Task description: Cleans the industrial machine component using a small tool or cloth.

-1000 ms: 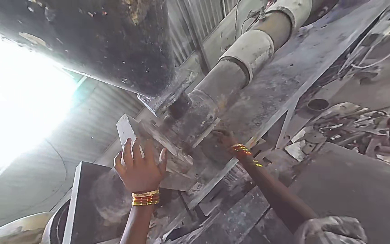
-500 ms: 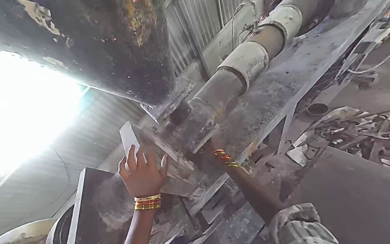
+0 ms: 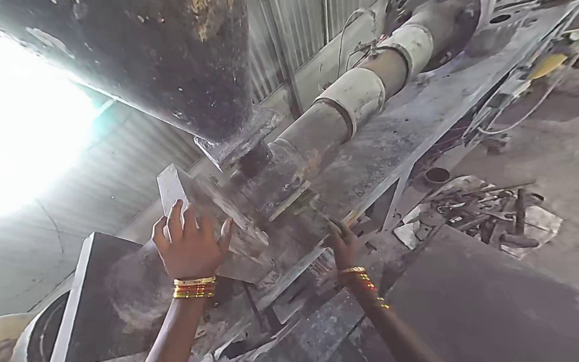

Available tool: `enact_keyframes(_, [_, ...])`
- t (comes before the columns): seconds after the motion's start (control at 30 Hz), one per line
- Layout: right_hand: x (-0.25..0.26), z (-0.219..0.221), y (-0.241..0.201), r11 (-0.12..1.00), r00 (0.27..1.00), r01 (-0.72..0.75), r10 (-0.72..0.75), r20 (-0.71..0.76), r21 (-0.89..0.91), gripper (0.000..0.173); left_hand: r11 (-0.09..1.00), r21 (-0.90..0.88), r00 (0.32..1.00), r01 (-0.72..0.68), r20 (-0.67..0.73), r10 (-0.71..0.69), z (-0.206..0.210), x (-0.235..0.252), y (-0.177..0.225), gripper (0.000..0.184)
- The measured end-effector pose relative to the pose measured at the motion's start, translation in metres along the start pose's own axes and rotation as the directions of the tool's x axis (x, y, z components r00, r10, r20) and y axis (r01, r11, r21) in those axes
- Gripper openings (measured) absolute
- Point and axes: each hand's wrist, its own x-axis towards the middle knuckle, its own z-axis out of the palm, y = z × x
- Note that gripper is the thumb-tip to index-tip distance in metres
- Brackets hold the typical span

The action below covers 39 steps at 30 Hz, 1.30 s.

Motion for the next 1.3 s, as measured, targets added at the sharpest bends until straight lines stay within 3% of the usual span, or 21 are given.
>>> enact_keyframes(0.13, [-0.022,-0.040,0.002,0.960,0.983,0.098,-0.135,-0.128,-0.261,0.040,0.999,-0.029,0.999,0.020,0.039,-0.019,-0.004,0.001,0.002,0.067])
enact_keyframes(0.23, [-0.023,-0.021,0.008,0.894,0.985,0.135,-0.169,-0.043,-0.427,0.038,0.998,-0.054,0.997,0.041,0.070,-0.037,-0.006,0.002,0.003,0.068])
enact_keyframes(0.3, [-0.021,0.014,0.000,0.878,0.997,0.062,-0.031,0.072,-0.475,0.038,0.998,-0.050,0.998,0.044,0.049,-0.041,-0.005,0.002,0.003,0.070])
enact_keyframes(0.4, [-0.005,0.079,-0.015,0.863,0.958,-0.050,0.184,0.219,-0.503,0.040,0.999,-0.031,0.999,0.035,0.007,-0.035,-0.004,0.002,0.003,0.070])
enact_keyframes(0.53, [0.037,0.144,0.000,0.953,0.914,-0.073,0.182,0.362,-0.295,0.041,1.000,0.008,0.999,0.009,-0.042,-0.008,-0.001,0.002,0.001,0.068])
enact_keyframes(0.6, [0.042,0.147,-0.007,0.976,0.900,-0.216,0.211,0.382,-0.029,0.043,1.000,0.022,0.998,-0.004,-0.055,0.005,0.000,0.000,0.000,0.068])
enact_keyframes(0.63, [0.044,0.141,-0.006,0.975,0.907,-0.217,0.188,0.378,0.036,0.040,1.000,0.023,0.998,-0.008,-0.060,0.009,0.001,-0.001,0.000,0.068])
enact_keyframes(0.7, [0.042,0.119,0.005,0.987,0.925,-0.159,0.147,0.351,0.008,0.032,1.000,0.016,0.999,0.006,-0.041,-0.005,0.001,-0.001,0.000,0.071])
enact_keyframes(0.73, [0.037,0.103,0.011,0.993,0.944,-0.116,0.117,0.309,-0.021,0.036,1.000,0.006,1.000,0.019,-0.017,-0.019,0.000,-0.001,0.001,0.073])
enact_keyframes(0.83, [0.008,0.063,0.013,0.983,0.999,0.035,-0.035,0.005,-0.182,0.042,1.000,-0.008,1.000,0.030,0.007,-0.030,0.002,-0.003,0.001,0.073])
enact_keyframes(0.9, [0.006,0.054,0.013,0.963,0.983,0.057,-0.101,-0.156,-0.264,0.045,0.999,-0.019,1.000,0.029,0.009,-0.029,0.002,-0.004,0.000,0.071])
enact_keyframes(0.97, [0.019,0.055,0.006,0.932,0.979,0.012,-0.085,-0.185,-0.361,0.049,0.998,-0.046,0.999,0.040,0.034,-0.039,0.001,-0.004,0.000,0.068])
enact_keyframes(1.07, [0.046,0.077,-0.021,0.886,0.997,-0.042,0.064,0.032,-0.462,0.043,0.995,-0.068,0.993,0.068,0.099,-0.061,-0.003,-0.003,0.000,0.066])
enact_keyframes(1.2, [0.064,0.118,-0.047,0.901,0.901,-0.121,0.276,0.336,-0.416,0.038,0.995,-0.064,0.993,0.073,0.101,-0.066,-0.003,-0.003,0.002,0.064])
enact_keyframes(1.3, [0.059,0.135,-0.020,0.985,0.925,-0.129,0.162,0.345,-0.117,0.047,0.996,-0.058,0.995,0.073,0.077,-0.068,-0.003,-0.002,0.001,0.063])
